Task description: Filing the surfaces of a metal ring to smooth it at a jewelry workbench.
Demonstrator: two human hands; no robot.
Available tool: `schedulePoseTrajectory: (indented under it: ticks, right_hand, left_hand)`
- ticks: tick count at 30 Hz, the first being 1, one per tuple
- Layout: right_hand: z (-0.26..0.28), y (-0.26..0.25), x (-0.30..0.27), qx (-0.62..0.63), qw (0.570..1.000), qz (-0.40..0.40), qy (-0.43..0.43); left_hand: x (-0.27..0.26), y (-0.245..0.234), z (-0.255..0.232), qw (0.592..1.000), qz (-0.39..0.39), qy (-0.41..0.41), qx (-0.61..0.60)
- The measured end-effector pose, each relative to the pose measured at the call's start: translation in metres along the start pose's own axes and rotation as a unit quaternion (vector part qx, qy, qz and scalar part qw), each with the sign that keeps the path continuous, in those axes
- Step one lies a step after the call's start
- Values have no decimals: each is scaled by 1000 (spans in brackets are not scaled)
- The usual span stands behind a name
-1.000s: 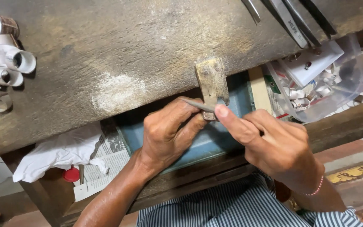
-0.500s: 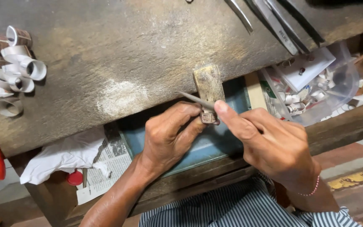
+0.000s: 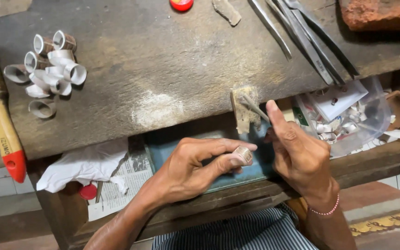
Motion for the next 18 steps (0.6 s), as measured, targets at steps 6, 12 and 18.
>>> schedulePoseTrajectory:
  ticks: [6, 12, 18]
  right_hand:
    - [-1, 5, -7, -7, 1000, 12, -8]
    - [5, 2, 1, 2, 1000, 10, -5]
    - [4, 2, 1, 9, 1000, 9, -2]
  left_hand:
    - [-7, -4, 8, 992, 22, -35, -122]
    - [-8, -3, 9, 987, 12, -36, -154]
    - [-7, -3, 11, 983, 7, -59, -171]
Point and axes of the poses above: each hand's wrist, its own x-axis towards the middle knuckle, its own y-axis out of the palm, z = x × y, the point moved 5 cm from there along x, towards the middle knuckle
